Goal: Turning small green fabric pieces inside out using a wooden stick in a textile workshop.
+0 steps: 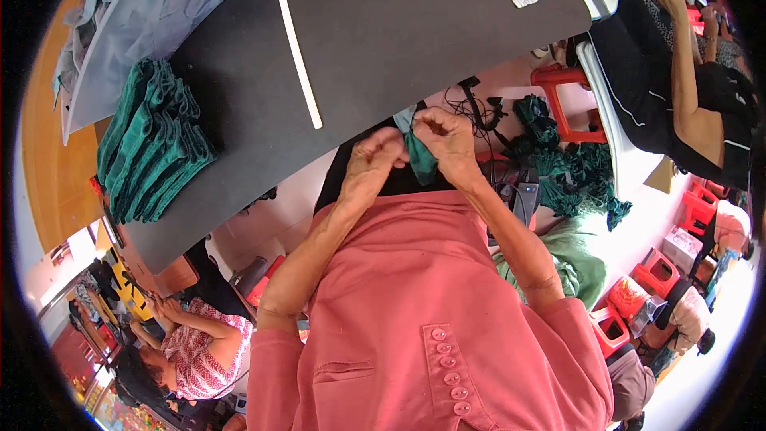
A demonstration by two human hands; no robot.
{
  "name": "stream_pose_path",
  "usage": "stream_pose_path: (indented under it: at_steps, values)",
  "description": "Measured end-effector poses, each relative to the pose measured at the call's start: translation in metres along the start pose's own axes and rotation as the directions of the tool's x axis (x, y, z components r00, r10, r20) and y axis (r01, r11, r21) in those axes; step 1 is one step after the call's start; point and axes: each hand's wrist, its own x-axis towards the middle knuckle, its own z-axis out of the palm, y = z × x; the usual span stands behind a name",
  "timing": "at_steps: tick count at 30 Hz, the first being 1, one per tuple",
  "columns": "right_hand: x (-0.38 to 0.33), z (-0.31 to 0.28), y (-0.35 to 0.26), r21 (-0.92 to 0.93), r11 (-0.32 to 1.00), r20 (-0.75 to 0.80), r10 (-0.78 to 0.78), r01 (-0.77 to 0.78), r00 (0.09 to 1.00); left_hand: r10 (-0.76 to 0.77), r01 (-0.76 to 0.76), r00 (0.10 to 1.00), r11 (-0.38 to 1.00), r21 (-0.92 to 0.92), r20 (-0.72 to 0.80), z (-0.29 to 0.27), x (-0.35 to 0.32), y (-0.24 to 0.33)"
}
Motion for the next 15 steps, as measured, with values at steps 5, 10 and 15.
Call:
stream_pose_path:
  at_steps: [5,10,15]
  values:
    - [-0.005,0.006,-0.013,-0.169,0.984,-0.008,-0.055,0.053,0.998,-0.241,0.213,0.97,0.872,-0.441,-0.008,0.013,0.007,0.016]
    - [0.003,-0.006,0.006,-0.083,0.996,0.081,0.038,-0.031,0.996,-0.191,0.191,0.981,0.981,0.004,0.033,-0.003,0.007,0.026]
    - [0.001,0.0,-0.012,0.2,0.976,0.192,0.047,-0.086,0.98,-0.155,0.155,0.988,0.986,0.055,-0.009,-0.01,0.008,0.018]
